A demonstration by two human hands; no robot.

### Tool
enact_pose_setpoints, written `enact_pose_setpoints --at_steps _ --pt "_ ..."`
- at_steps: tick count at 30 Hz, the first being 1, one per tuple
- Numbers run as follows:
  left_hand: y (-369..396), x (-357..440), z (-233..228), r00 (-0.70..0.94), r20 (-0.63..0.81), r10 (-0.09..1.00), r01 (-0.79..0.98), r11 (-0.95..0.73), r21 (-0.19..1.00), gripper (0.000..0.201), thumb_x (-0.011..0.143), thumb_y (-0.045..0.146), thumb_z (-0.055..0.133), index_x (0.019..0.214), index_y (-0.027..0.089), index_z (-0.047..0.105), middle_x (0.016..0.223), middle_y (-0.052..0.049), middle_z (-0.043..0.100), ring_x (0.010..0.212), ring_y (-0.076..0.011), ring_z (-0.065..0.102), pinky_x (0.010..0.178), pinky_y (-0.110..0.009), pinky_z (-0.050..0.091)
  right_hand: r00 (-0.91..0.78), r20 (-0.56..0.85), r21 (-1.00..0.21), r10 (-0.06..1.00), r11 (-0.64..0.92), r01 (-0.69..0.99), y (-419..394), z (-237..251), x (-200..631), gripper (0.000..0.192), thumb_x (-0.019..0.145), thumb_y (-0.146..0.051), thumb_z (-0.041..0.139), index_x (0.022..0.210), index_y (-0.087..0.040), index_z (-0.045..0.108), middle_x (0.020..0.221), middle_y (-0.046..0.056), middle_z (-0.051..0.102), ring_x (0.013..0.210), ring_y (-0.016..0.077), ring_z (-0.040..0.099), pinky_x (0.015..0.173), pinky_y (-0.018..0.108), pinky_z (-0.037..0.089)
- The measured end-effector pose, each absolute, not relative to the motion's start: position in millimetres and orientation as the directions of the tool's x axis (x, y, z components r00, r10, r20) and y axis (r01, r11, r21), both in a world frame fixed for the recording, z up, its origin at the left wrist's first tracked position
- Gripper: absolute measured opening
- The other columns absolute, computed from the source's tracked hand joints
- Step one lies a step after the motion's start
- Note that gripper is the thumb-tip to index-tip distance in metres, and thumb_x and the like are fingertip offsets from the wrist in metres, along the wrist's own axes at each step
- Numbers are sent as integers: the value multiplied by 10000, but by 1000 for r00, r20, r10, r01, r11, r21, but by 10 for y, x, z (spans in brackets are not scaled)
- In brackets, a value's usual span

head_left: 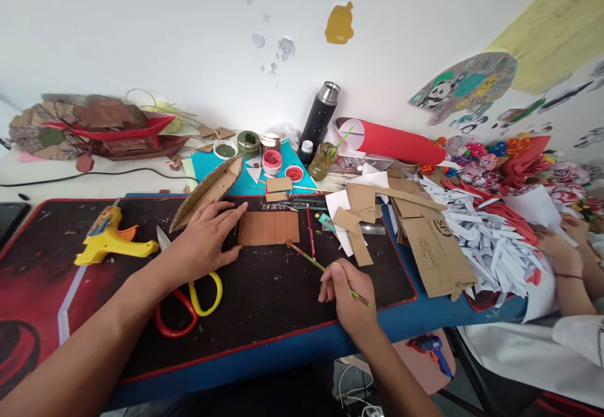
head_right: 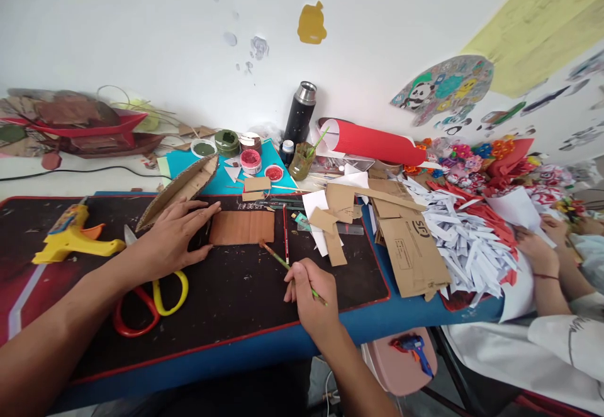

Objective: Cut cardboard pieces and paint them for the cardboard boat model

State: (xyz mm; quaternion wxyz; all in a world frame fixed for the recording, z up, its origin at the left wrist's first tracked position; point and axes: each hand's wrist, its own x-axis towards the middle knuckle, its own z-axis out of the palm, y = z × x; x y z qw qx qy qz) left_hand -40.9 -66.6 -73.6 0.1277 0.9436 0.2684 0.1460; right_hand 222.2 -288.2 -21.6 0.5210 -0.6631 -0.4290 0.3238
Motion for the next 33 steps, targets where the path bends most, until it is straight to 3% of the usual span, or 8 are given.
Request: enact_pose_setpoints --at_steps 4,9,16,22,26,30,33 --pt "-668 -413 -731 811 211 545 468 -822 323 865 957 390 643 1740 166 350 1536 -190 683 1522 -423 518 1313 -637 330 394 10 -978 919 -73 194 -2810 -238 2148 564 1125 -653 518 788 -226 663 507 -41 536 456 168 649 484 259 488" --pt "-661 -420 -740 814 208 542 465 -823 326 868 959 396 639 1745 180 341 1538 -182 681 1526 -420 514 1313 -629 327 320 6 -954 947 -90 285 -2785 -347 2142 532 1151 -601 503 824 -230 697 557 -23 602 516 164 671 545 260 510" --pt "-659 -413 -729 811 197 550 474 -816 330 844 967 418 623 1731 178 360 1535 -179 683 1531 -426 502 1307 -642 331 457 15 -962 890 -112 250 -2907 -321 2354 571 1115 -669 531 773 -232 664 488 -44 528 452 175 642 491 269 504" --pt "-665 -408 -730 807 187 561 485 -809 332 850 960 421 624 1728 163 368 1527 -183 688 1529 -431 500 1314 -639 324 537 21 -961 843 -132 244 -2930 -291 2369 603 1096 -712 540 771 -224 677 475 -31 551 431 177 642 466 264 493" --pt "-677 -401 -707 805 192 561 486 -810 327 843 956 401 632 1730 191 372 1508 -172 701 1509 -417 527 1307 -631 340 465 17 -976 885 -86 199 -2815 -303 2209 587 1110 -694 523 785 -227 668 491 -41 538 443 176 651 473 262 499" --pt "-690 -397 -677 812 184 554 484 -815 320 818 979 406 604 1725 169 368 1520 -182 690 1507 -410 523 1297 -620 355 342 24 -959 939 -75 274 -2765 -351 2138 537 1144 -611 513 814 -228 694 540 -27 586 498 167 669 529 260 516" --pt "-694 -392 -673 808 174 563 489 -806 334 830 974 409 610 1734 186 361 1505 -175 699 1508 -416 519 1279 -618 377 382 36 -956 923 -80 283 -2811 -365 2218 530 1139 -608 529 806 -229 692 528 -34 572 486 167 662 520 260 512"
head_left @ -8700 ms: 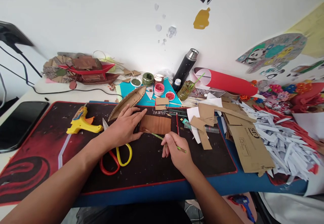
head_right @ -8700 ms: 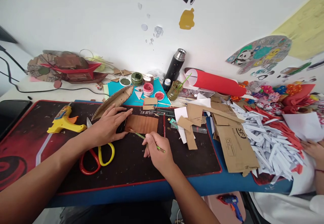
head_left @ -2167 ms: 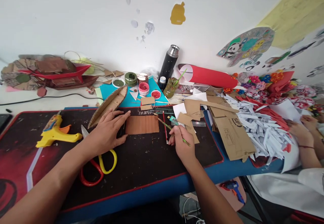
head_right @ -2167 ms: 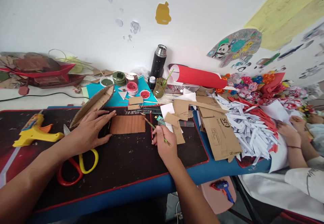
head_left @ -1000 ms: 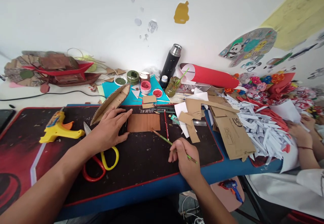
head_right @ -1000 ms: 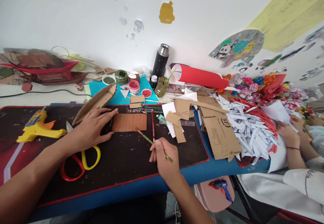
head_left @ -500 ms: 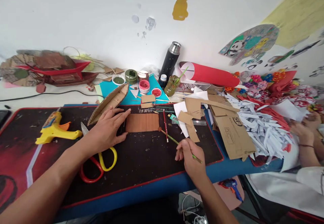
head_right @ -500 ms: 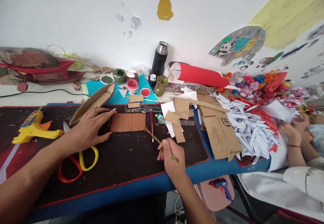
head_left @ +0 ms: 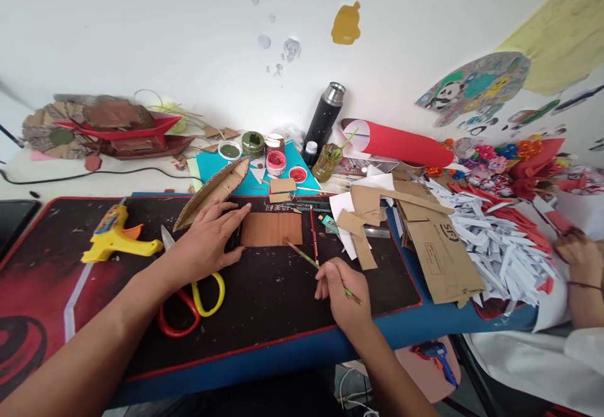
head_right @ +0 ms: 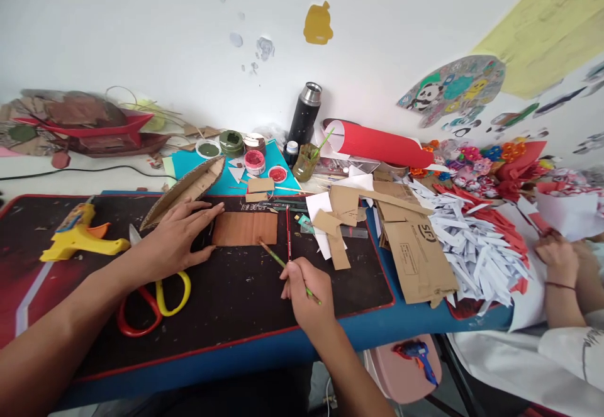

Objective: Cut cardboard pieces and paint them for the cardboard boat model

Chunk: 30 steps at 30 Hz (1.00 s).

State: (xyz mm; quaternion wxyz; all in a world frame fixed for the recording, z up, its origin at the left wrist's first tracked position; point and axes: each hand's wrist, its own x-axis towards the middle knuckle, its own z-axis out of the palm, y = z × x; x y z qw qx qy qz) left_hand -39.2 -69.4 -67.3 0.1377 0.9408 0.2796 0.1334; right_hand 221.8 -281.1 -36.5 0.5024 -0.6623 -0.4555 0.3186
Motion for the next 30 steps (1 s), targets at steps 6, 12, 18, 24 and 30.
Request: enact_pose_setpoints --at_steps 6,12,18,24,30 --pt "-691 -392 -690 812 177 556 481 -809 338 850 970 406 622 1743 189 344 1482 -170 708 1504 -421 514 1304 -630 337 505 20 -961 863 -121 247 -2894 -296 2366 573 1111 -669 554 782 -220 691 485 -32 557 441 177 655 477 263 499" --pt "-696 -398 -706 815 181 551 476 -814 333 848 972 377 626 1741 172 333 1556 -177 663 1522 -405 491 1289 -600 356 391 47 -971 919 -50 234 -2628 -292 2136 545 1140 -621 524 804 -222 682 518 -38 562 475 164 660 507 251 490" --pt "-693 -404 -731 820 179 543 474 -821 320 807 993 379 615 1713 116 364 1558 -199 652 1527 -407 472 1272 -575 377 238 133 -897 962 15 441 -2418 -399 2099 495 1170 -542 486 863 -228 714 591 -19 643 558 160 686 609 258 513" --pt "-695 -396 -748 817 187 545 472 -819 327 828 991 384 617 1735 156 332 1565 -180 650 1522 -409 470 1275 -591 365 438 97 -934 894 -71 351 -2608 -419 2351 557 1138 -643 511 824 -221 695 509 -37 582 469 167 663 516 255 499" --pt "-697 -396 -730 821 183 541 469 -821 324 827 991 372 618 1732 145 332 1555 -181 654 1522 -409 469 1270 -582 371 480 81 -961 874 -60 271 -2620 -378 2253 566 1125 -653 542 806 -211 690 499 -44 561 457 162 660 494 244 488"
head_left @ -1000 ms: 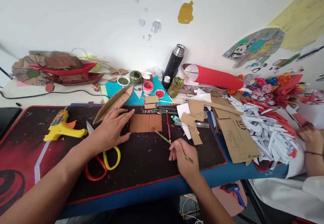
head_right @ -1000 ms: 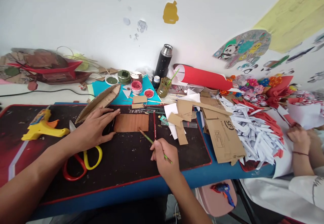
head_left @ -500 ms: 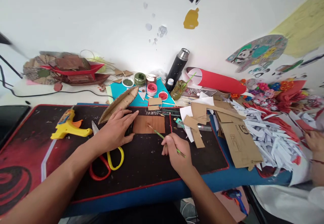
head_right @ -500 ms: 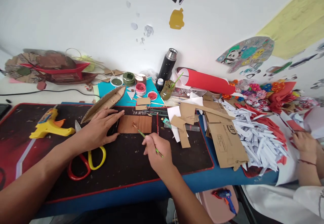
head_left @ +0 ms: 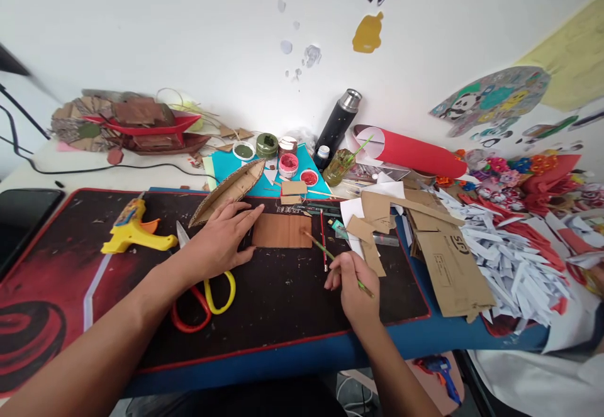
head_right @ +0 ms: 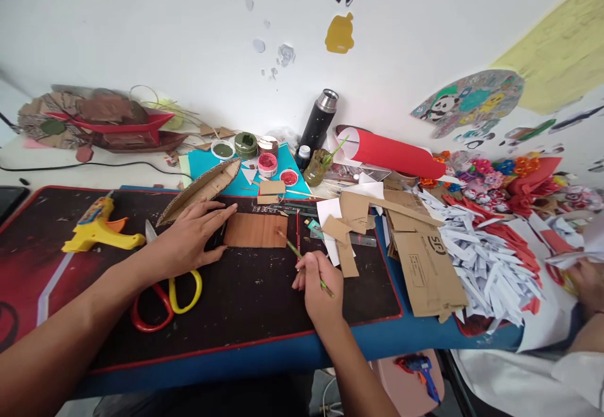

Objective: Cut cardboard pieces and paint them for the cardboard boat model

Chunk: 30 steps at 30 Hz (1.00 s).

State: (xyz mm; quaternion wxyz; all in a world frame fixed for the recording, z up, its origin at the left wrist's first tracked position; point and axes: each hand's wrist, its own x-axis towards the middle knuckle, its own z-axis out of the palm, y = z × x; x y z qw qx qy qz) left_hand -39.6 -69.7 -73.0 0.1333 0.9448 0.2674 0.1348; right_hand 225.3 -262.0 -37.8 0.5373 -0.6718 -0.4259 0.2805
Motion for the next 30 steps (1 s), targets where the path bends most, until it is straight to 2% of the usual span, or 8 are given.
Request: enact_pose_setpoints --at_steps 6,15,19,23,30 --pt "-709 -397 -711 822 173 542 470 -819 330 849 979 348 638 1738 145 314 1576 -184 641 1534 -404 464 1298 -597 341 258 64 -962 964 -9 273 -2509 -440 1951 492 1168 -535 516 850 -214 710 556 -37 608 516 146 672 560 238 495" --pt "-708 -398 -695 820 174 545 476 -819 321 821 987 358 627 1724 130 347 1564 -192 646 1525 -407 470 1266 -588 396 161 37 -966 986 -6 260 -2434 -463 1837 457 1174 -500 508 863 -225 701 582 -36 630 534 143 662 586 240 496" --pt "-701 -402 -703 822 167 544 481 -821 307 840 976 364 629 1731 134 338 1568 -193 648 1534 -415 464 1286 -620 369 223 18 -969 975 -38 246 -2506 -483 1935 484 1167 -546 510 864 -223 707 559 -37 617 518 147 660 572 244 495" --pt "-694 -400 -712 823 178 539 485 -831 273 853 979 373 626 1743 152 316 1552 -177 669 1537 -407 471 1340 -646 279 332 -10 -977 943 -81 199 -2632 -447 2098 544 1130 -637 538 819 -218 691 526 -38 581 483 159 662 528 251 498" --pt "-686 -389 -640 837 170 520 488 -850 200 832 991 386 608 1744 177 324 1550 -148 679 1572 -381 447 1370 -631 214 529 -107 -994 842 -106 -33 -2758 -411 2365 619 1012 -772 654 765 -205 677 462 -49 522 410 175 644 433 250 479"
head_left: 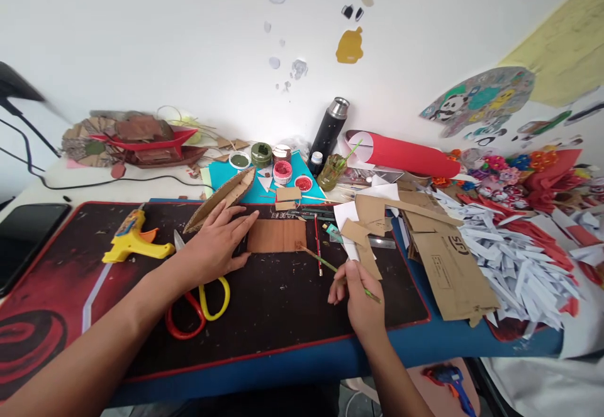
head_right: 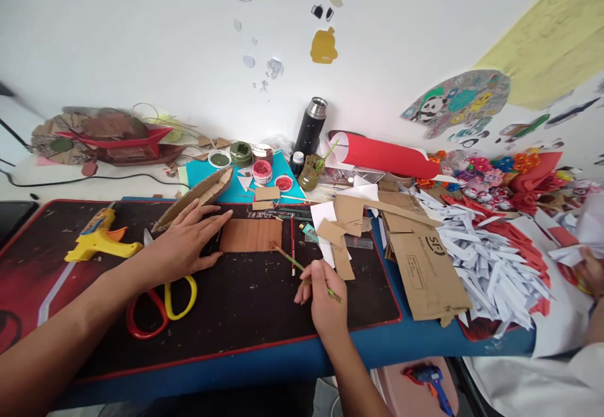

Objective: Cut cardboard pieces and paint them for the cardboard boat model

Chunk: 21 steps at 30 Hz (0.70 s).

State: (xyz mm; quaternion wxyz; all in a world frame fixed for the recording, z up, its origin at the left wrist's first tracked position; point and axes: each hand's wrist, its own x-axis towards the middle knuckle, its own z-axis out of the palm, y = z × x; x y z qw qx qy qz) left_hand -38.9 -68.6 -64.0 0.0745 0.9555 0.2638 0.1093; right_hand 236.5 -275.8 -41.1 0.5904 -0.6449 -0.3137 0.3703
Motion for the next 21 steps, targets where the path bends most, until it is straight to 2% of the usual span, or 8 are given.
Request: enact_pose_setpoints --at_steps 5,9,12,18,21 --pt "-659 -377 -567 850 146 507 484 -859 169 864 958 384 648 1737 162 347 1571 -169 661 1589 -390 429 1376 -635 199 542 -146 -964 827 5 -267 -2720 -465 2423 586 981 -735 729 737 -208 649 448 -72 480 358 161 586 385 248 458" --pt "-641 -354 -519 849 135 510 493 -858 142 912 937 446 698 1740 184 353 1627 -178 612 1616 -394 397 1381 -637 180 504 -129 -929 854 73 -362 -2706 -532 2425 569 1001 -697 733 725 -206 648 437 -77 456 343 156 566 377 246 453" --pt "-627 -328 -485 850 89 519 507 -853 126 915 952 507 703 1741 197 358 1582 -175 647 1568 -389 456 1369 -634 211 495 -144 -895 857 101 -435 -2726 -581 2440 548 999 -659 760 715 -201 659 433 -76 451 339 145 555 373 232 447" --pt "-603 -264 -447 842 47 537 528 -840 125 955 935 638 726 1724 202 410 1478 -182 687 1463 -407 527 1307 -597 326 492 -165 -867 855 112 -486 -2760 -622 2455 544 993 -653 772 717 -195 673 437 -71 460 339 143 548 373 234 447" --pt "-606 -227 -445 846 47 530 524 -845 107 945 935 671 724 1712 220 432 1444 -169 697 1430 -405 545 1303 -598 318 494 -180 -858 851 110 -502 -2758 -627 2447 544 981 -652 788 715 -190 679 439 -67 468 339 142 554 373 228 436"
